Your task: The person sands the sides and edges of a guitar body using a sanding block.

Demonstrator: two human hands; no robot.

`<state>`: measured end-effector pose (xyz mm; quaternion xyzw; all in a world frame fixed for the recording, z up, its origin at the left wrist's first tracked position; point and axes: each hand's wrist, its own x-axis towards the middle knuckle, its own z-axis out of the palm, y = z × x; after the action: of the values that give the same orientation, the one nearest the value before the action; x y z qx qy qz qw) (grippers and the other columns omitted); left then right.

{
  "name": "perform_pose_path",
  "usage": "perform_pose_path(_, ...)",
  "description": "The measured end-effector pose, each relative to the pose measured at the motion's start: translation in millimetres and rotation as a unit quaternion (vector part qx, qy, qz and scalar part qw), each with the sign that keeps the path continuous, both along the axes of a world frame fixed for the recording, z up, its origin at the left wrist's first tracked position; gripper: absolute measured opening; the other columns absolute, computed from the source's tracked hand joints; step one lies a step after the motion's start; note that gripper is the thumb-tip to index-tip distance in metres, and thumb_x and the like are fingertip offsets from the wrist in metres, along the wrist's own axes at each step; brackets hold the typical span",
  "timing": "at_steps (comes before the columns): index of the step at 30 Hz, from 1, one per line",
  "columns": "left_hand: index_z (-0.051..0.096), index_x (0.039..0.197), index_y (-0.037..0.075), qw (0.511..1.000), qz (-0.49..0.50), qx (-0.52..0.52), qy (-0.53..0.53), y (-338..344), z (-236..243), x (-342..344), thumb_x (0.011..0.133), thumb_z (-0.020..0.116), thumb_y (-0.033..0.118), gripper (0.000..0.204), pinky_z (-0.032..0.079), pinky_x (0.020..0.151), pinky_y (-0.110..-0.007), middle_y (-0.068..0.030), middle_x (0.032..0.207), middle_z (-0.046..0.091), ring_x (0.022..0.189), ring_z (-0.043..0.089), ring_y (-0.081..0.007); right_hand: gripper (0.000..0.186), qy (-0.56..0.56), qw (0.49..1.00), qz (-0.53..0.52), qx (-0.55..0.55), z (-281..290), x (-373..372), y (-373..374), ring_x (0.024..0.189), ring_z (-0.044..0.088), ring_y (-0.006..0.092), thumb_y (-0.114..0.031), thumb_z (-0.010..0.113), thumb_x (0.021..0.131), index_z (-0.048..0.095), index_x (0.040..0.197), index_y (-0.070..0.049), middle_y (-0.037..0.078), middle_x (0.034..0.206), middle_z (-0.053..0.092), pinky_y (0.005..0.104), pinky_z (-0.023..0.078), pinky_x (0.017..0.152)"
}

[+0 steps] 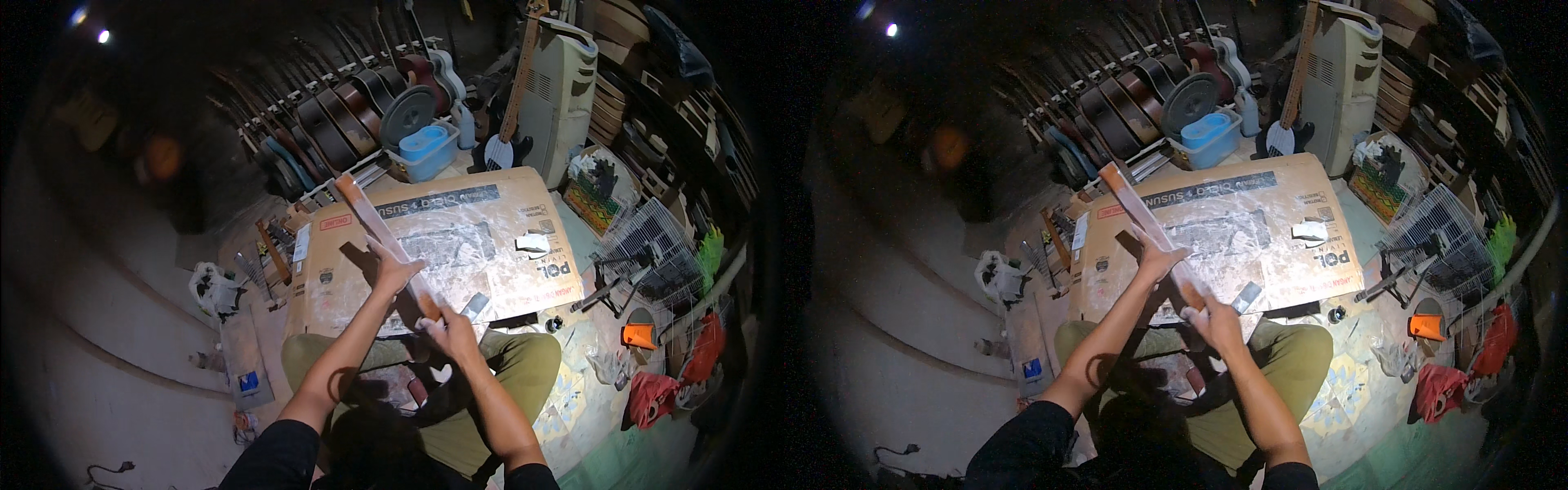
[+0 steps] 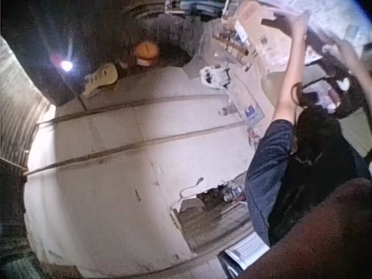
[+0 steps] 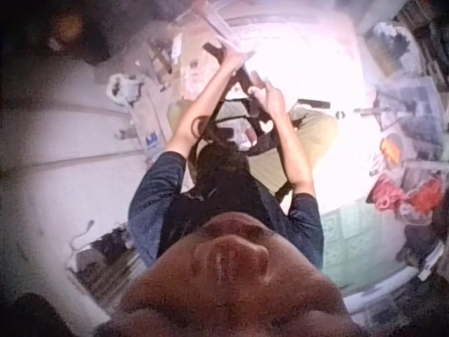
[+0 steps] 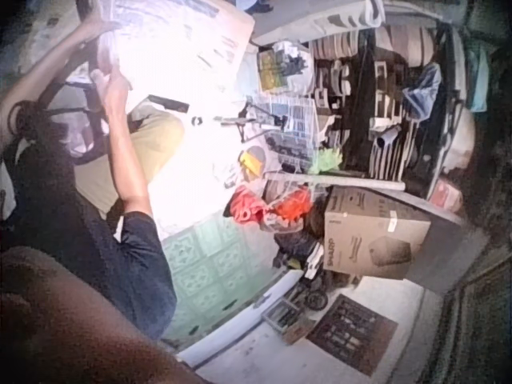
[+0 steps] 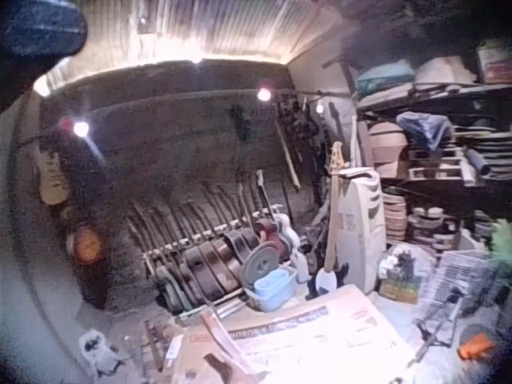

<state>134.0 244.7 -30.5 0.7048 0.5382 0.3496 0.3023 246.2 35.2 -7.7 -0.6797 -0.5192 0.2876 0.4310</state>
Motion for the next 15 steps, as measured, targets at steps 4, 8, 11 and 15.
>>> perform_pose_path(4, 0.011, 0.156, -0.003, 0.98, -0.147, -0.127, -0.046, 5, 35, 5, 0.066, 0.082, 0.018, 0.116, 0.042, 0.108, -0.035, -0.0203, 0.14, 0.053, 0.125, 0.054, -0.0287, 0.051, -0.006, 0.992, 0.122, -0.028, -4, 6, -8, 0.083, 0.067, 0.0454, -0.039, 0.074, 0.086, 0.066, 0.12, -0.003, 0.026, 0.085, 0.069, 0.0495, 0.053, 0.076)
perform_pose_path(8, 0.047, 0.147, 0.006, 0.976, -0.208, -0.034, 0.052, 37, 56, -33, 0.074, 0.076, 0.019, 0.08, 0.052, 0.095, -0.037, -0.0168, 0.118, 0.069, 0.106, 0.066, -0.0257, 0.051, -0.059, 0.978, 0.18, -0.084, -14, 3, -2, 0.094, 0.066, 0.0441, -0.034, 0.073, 0.085, 0.064, 0.126, -0.005, 0.025, 0.095, 0.07, 0.0505, 0.052, 0.083)
perform_pose_path(11, 0.053, 0.143, 0.011, 0.964, -0.162, 0.008, 0.21, 63, 72, -45, 0.078, 0.078, 0.025, 0.071, 0.051, 0.096, -0.041, -0.0199, 0.12, 0.069, 0.109, 0.067, -0.0332, 0.051, -0.085, 0.975, 0.164, -0.119, -22, 5, 3, 0.098, 0.066, 0.0432, -0.033, 0.072, 0.086, 0.063, 0.128, -0.006, 0.025, 0.101, 0.07, 0.0504, 0.052, 0.087)
perform_pose_path(15, 0.056, 0.141, 0.015, 0.933, -0.087, 0.069, 0.343, 75, 84, -44, 0.083, 0.078, 0.034, 0.065, 0.05, 0.098, -0.046, -0.0226, 0.122, 0.067, 0.115, 0.063, -0.041, 0.051, -0.089, 0.977, 0.138, -0.139, -24, 13, 3, 0.101, 0.066, 0.0415, -0.034, 0.072, 0.086, 0.063, 0.127, -0.005, 0.024, 0.104, 0.071, 0.0498, 0.052, 0.088)
